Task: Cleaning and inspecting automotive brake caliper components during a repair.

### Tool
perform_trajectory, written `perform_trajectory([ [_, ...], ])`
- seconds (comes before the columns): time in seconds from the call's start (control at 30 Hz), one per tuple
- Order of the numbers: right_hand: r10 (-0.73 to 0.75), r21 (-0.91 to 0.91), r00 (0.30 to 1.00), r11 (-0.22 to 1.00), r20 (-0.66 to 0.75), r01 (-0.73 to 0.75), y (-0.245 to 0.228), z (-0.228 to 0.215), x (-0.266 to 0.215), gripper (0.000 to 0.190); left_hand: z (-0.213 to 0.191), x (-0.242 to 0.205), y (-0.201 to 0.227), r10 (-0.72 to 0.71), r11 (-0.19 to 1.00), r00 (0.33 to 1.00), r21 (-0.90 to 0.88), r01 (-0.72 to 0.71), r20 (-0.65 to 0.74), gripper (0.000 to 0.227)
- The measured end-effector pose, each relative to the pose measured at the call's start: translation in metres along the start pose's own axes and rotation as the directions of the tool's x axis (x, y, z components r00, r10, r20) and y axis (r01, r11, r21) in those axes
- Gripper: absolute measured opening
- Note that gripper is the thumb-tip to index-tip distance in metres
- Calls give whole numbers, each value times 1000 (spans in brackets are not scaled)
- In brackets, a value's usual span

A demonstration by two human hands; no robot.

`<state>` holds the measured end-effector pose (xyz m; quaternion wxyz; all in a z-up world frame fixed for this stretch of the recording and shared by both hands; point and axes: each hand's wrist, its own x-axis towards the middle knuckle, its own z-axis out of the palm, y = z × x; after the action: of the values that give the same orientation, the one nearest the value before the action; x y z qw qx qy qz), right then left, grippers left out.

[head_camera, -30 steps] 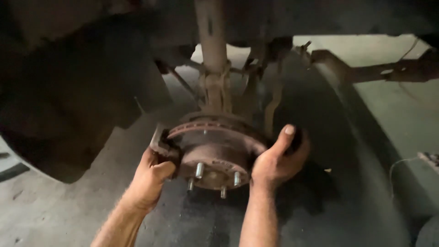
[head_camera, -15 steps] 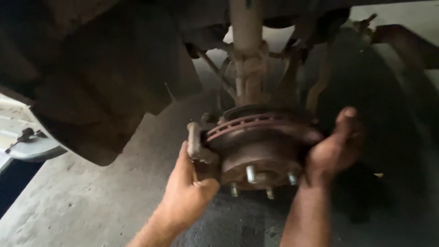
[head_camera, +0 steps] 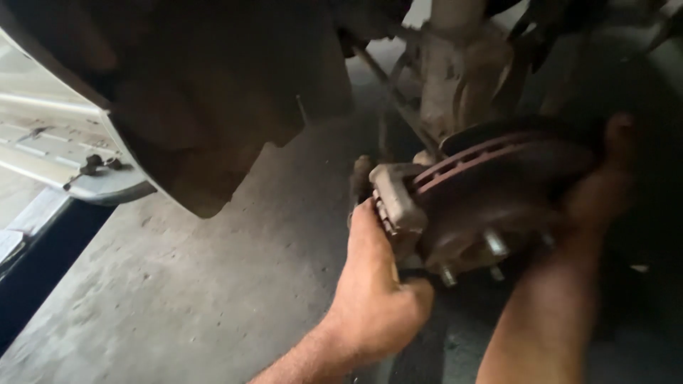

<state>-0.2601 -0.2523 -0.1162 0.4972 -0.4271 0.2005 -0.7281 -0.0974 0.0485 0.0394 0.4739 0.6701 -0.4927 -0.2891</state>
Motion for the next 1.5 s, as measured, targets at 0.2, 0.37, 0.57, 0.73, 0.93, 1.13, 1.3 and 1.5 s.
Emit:
perform_trajectory([
  [0.2, 141, 6, 983, 990, -121, -142, -16, 6, 0, 60, -16, 4, 3, 10, 1000, 1000, -4, -10, 17, 86],
  [0.37, 180, -190, 964, 958, -194, -217, -31, 0, 2, 67, -39, 7, -15, 76, 995, 995, 61, -80, 59, 76],
  [0.57, 49, -614, 803, 617, -594, -493, -178, 143, -81, 73, -72, 20, -18, 155, 988, 980, 2, -157, 128, 49],
  [0.73, -11, -970, 999, 241, 38, 39, -194, 187, -131, 59, -90, 34, -18, 121, 991, 972, 32, -130, 202, 48],
  [0.93, -91, -956, 976, 206, 196, 211, -156, 181, -146, 59, -82, 33, -42, 217, 976, 974, -43, -215, 67, 54],
  [1.13, 30, -989, 999, 144, 45, 40, -177, 189, -146, 61, -86, 25, -56, 367, 929, 930, -46, -366, 2, 49],
  [1.3, 55, -995, 997, 83, 59, 55, -179, 201, -143, 70, -89, 4, -70, 508, 860, 861, -48, -507, 5, 54],
  [1.5, 37, -997, 997, -5, 74, 74, -179, 184, -146, 71, -82, -27, -80, 510, 858, 860, -72, -508, 5, 59],
])
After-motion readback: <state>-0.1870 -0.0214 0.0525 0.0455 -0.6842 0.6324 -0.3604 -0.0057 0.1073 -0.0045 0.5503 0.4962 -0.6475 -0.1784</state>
